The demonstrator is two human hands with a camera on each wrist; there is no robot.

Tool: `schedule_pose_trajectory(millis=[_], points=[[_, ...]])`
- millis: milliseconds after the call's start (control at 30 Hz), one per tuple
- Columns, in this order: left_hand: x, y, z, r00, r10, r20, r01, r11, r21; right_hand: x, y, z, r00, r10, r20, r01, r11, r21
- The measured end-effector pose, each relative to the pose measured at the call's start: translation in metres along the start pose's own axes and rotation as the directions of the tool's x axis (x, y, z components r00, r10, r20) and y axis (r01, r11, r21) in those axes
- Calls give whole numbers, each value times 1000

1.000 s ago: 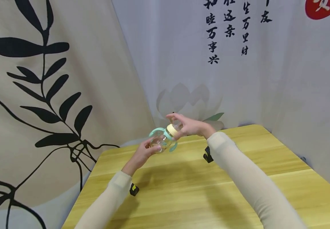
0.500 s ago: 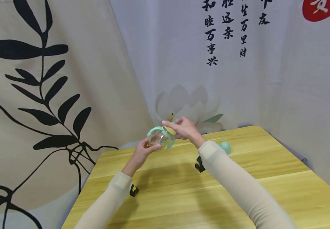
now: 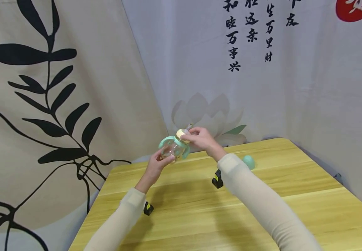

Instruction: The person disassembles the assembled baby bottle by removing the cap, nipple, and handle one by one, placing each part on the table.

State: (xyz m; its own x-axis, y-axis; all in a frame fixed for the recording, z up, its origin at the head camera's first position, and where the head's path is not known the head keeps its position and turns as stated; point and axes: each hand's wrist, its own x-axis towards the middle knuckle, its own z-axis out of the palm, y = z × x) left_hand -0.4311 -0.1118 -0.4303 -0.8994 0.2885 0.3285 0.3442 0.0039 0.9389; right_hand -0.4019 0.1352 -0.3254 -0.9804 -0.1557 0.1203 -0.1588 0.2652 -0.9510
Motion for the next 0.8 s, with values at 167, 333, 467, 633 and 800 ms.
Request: schedule_pose_trajectory(millis=[167,333,467,633,800], points=[[-2,-3,-4,1000,-7,24,8,999,-54,4,-2,-7,995,-78,66,74,995,67],[-4,-5,-7,998,-15,55,18,998,-54,7,-9,-19,988,-143,64,131,979,153],[-4,-8,-6,993,-27,116,31,999,-39,8,-18,-32,979,-203,34,187,946,264],[-9,-13,-5,984,-51,169,48,999,23,6,-32,-49,961,-275,-20,265,902,340],[-11,-19,-5,985,-56,161,52,998,29,6,-22,-61,962,-266,-59,270,902,337]])
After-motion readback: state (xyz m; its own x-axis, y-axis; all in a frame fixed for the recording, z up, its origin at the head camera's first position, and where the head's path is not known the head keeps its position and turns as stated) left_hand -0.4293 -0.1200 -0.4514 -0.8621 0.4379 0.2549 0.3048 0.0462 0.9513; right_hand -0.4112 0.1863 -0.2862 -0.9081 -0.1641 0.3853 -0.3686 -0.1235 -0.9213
